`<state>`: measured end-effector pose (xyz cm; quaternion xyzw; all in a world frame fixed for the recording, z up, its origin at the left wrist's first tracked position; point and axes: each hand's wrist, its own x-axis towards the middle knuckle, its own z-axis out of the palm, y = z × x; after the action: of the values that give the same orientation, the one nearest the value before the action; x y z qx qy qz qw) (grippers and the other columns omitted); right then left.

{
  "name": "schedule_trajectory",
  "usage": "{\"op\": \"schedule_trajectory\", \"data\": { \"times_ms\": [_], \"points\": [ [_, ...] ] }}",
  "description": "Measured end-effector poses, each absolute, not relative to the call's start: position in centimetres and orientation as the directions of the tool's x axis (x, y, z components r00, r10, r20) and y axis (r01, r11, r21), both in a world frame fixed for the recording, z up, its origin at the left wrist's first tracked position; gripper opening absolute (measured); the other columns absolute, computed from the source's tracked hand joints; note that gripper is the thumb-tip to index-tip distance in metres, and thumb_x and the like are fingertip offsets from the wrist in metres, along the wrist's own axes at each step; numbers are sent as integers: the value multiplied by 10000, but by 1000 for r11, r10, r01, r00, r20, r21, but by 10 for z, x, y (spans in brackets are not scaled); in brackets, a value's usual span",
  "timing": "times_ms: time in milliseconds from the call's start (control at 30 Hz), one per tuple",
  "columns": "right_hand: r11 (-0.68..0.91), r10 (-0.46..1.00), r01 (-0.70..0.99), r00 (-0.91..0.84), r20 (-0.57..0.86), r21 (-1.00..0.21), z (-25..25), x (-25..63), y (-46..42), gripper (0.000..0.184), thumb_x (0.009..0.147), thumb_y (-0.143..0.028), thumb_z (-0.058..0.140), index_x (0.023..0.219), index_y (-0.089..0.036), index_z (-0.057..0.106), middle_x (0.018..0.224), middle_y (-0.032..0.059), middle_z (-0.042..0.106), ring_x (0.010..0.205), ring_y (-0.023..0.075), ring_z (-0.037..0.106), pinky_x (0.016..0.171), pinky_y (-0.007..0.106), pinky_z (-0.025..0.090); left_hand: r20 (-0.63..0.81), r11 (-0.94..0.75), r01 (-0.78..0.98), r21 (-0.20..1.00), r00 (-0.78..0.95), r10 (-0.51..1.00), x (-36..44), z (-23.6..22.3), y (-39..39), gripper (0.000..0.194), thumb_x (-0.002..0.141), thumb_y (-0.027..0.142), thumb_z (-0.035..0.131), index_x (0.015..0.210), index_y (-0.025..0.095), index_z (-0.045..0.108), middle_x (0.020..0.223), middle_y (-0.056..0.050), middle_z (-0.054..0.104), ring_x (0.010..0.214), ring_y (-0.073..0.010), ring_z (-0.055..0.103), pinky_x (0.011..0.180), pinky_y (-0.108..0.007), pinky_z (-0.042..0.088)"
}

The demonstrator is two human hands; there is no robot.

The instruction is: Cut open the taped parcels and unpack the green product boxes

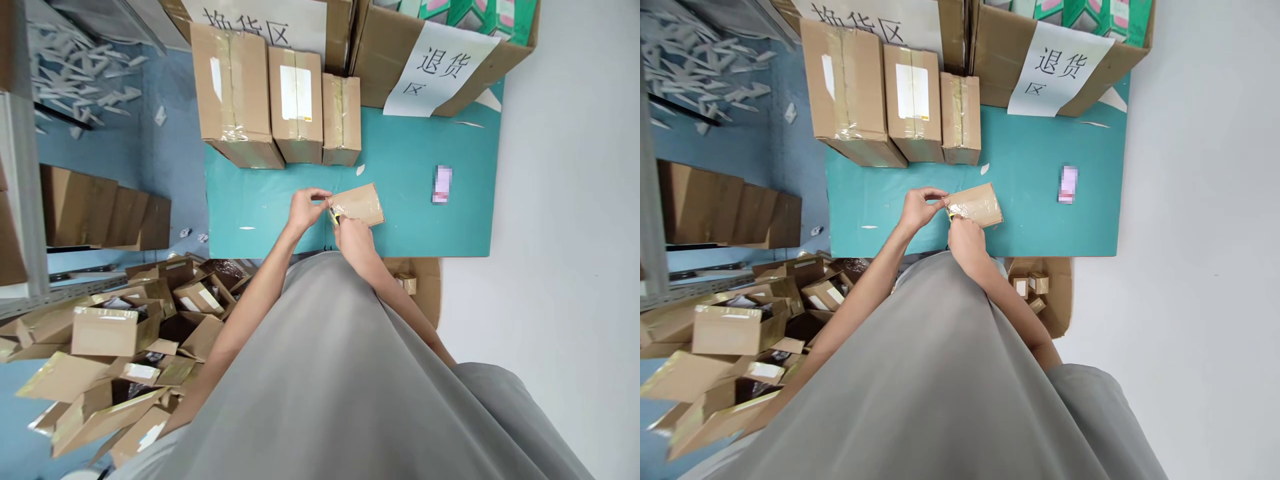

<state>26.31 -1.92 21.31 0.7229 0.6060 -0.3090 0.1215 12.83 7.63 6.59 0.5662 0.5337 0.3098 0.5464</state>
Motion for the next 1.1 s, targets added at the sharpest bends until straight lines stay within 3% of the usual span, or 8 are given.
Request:
{"op": "schedule_trajectory", "data": {
  "times_ms": [167, 367, 600, 733, 900, 1100],
  "points": [
    [-225, 796, 961, 85, -600, -162, 218, 255, -30, 398, 1158, -157, 407, 1410, -166, 715, 1242, 217, 833, 1191, 343, 805, 957, 406, 622, -262, 203, 279, 938, 194, 945, 132, 64, 72, 179, 802, 156, 882, 977, 194, 891, 1057, -80, 875, 1064, -324, 817, 1118, -522, 631],
    [-164, 772, 980, 57, -633, -111, 225, 257, -52, 426, 1107, -81, 398, 1321, -150, 760, 1222, 245, 827, 1143, 340, 819, 921, 405, 642, -261, 199, 295, 935, 186, 947, 134, 62, 70, 210, 814, 244, 893, 1012, 177, 888, 1098, -104, 873, 1060, -327, 825, 1097, -520, 648],
    [-186, 780, 969, 45, -624, -163, 229, 270, -58, 390, 1166, -224, 432, 1443, -162, 699, 1191, 218, 835, 1124, 354, 812, 927, 408, 608, -204, 144, 294, 945, 186, 961, 133, 61, 66, 233, 878, 264, 827, 1090, 177, 868, 1177, -103, 860, 1126, -301, 815, 1105, -474, 646],
    [-280, 858, 923, 118, -499, -263, 223, 293, -55, 419, 1183, -268, 429, 1520, -192, 666, 1276, 190, 819, 1139, 335, 797, 969, 383, 583, -212, 151, 258, 954, 225, 951, 131, 58, 61, 340, 907, 345, 825, 1190, 156, 842, 1242, -134, 849, 1184, -315, 806, 1140, -494, 631],
    [-399, 901, 877, 323, -288, -266, 184, 336, -50, 488, 1158, -260, 451, 1608, -195, 627, 1565, 209, 654, 1216, 329, 763, 1020, 422, 601, -216, 173, 163, 971, 301, 929, 123, 54, 55, 535, 868, 402, 846, 1338, 156, 787, 1435, -169, 783, 1329, -352, 759, 1174, -546, 622],
    [-388, 917, 845, 316, -243, -368, 146, 359, -55, 513, 1175, -319, 421, 1635, -219, 625, 1517, 181, 708, 1261, 329, 753, 1073, 432, 603, -201, 145, 175, 974, 370, 907, 117, 54, 55, 508, 895, 393, 795, 1338, 144, 806, 1445, -175, 773, 1352, -371, 750, 1240, -578, 576]
  ]
}}
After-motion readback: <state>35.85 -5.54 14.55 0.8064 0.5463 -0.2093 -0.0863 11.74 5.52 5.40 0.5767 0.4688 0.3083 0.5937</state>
